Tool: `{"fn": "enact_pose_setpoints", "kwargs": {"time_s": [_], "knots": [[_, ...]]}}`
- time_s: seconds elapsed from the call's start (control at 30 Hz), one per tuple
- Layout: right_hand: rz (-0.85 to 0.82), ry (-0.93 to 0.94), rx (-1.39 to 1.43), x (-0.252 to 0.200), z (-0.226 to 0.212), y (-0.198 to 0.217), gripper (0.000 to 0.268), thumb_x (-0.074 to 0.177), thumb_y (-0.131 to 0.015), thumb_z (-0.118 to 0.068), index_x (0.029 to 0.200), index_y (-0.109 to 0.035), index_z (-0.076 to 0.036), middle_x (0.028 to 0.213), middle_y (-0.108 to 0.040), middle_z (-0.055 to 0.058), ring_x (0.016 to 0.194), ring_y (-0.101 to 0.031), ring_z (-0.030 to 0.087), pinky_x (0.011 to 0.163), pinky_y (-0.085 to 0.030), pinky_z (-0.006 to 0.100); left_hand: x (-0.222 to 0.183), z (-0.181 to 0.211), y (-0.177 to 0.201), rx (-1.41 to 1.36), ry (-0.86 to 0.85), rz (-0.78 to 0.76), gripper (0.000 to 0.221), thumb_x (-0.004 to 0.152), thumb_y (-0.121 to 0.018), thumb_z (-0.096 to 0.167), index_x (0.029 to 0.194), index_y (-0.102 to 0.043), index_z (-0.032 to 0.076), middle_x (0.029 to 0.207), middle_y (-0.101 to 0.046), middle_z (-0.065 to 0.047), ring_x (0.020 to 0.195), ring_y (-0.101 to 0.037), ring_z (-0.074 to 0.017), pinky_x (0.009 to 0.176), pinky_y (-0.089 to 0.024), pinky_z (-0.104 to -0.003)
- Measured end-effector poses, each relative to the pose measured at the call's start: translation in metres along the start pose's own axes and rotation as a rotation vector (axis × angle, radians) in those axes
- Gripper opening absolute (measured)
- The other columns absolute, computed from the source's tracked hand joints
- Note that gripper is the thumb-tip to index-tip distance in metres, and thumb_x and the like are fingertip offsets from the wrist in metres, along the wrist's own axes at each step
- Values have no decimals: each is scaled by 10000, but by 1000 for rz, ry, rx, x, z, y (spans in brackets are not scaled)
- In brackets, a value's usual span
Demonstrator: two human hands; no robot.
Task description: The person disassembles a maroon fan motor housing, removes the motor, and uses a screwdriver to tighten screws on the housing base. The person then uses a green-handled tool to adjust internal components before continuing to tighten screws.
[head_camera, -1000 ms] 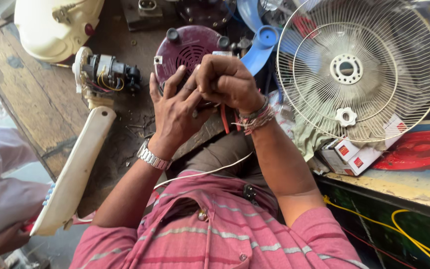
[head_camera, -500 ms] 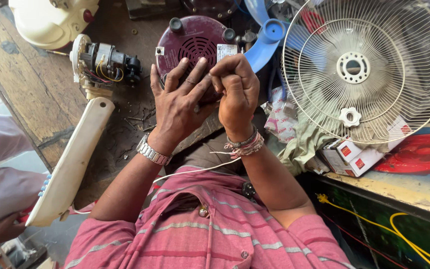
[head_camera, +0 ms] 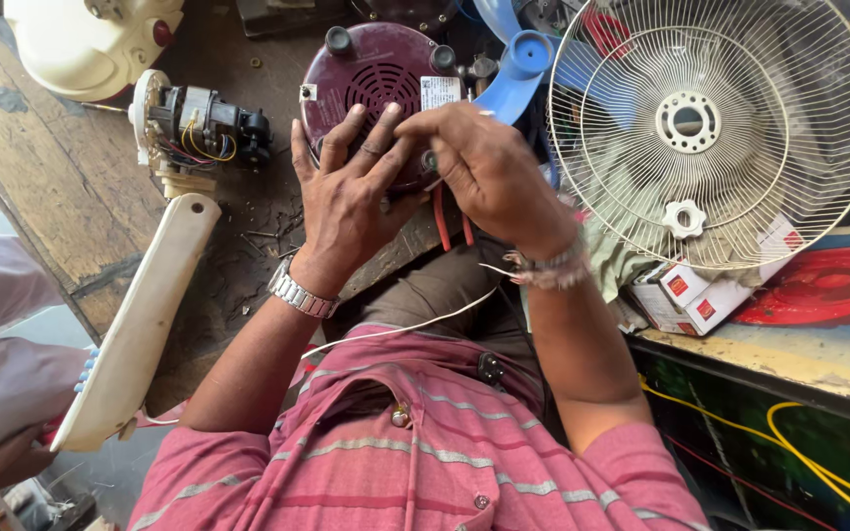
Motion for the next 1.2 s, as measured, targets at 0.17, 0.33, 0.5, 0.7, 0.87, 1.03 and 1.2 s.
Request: {"fn": "enact_pose_setpoints", "kwargs": {"time_s": [0.17,0.33,0.5,0.7,0.87,1.03,1.2], "knots": [[-95,-333,-419,-28,-11,29,196,1076,-632,-198,1192,-691,-52,824,-708,92,679,-682,227,608,-518,368,-1,3,4,-30,9,-7,637,831,-877,432,1397,-695,203,1592,-528,-4,1470,-425,-296,1231,-75,-668],[90,-564,-434,-102,24,42,151,1046,-637,-131,1159,-699,-52,943,-704,127,800,-678,262,721,-539,390,-2,1,5,-22,10,-7,641,813,-887,416,1391,-703,209,1587,-540,-4,1472,-425,-296,1231,-87,-672],[148,-832,-516,-183,118,-9,263,979,-639,-34,1238,-689,-41,1118,-634,201,988,-666,367,883,-543,438,0,-2,4,-27,-10,-2,630,825,-896,419,1383,-715,189,1579,-555,-28,1478,-421,-308,1220,-95,-677],[233,-584,-652,-191,172,-52,370,896,-681,-7,1264,-646,10,1296,-574,245,1178,-585,406,1008,-509,444,-1,-2,6,-33,-16,1,630,835,-895,421,1393,-714,189,1579,-557,-37,1478,-429,-305,1227,-107,-669],[233,-591,-542,-167,169,-90,291,890,-755,-98,1167,-672,-75,1188,-597,145,1115,-595,372,973,-519,458,-4,-3,4,-11,-5,-13,615,837,-897,410,1386,-717,198,1585,-563,-33,1481,-434,-302,1234,-109,-673],[172,-658,-679,-138,167,-106,473,791,-807,-279,1200,-637,-114,1112,-573,146,1076,-558,365,877,-500,482,-1,-2,7,-4,-19,-11,621,837,-903,399,1392,-714,193,1585,-564,-39,1478,-436,-307,1227,-117,-677],[205,-667,-825,-127,162,-103,437,828,-791,-422,1137,-646,-149,1114,-574,130,1089,-543,347,851,-455,521,-2,-2,8,-13,-14,-19,638,815,-906,381,1397,-717,200,1585,-569,-32,1482,-445,-298,1239,-130,-680]]}}
Point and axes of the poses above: each hand's wrist, its own x-axis towards the middle knuckle, its own y-axis out of the back of the hand, z = x × y, the point moved 6 cm from there along x, towards the middle knuckle
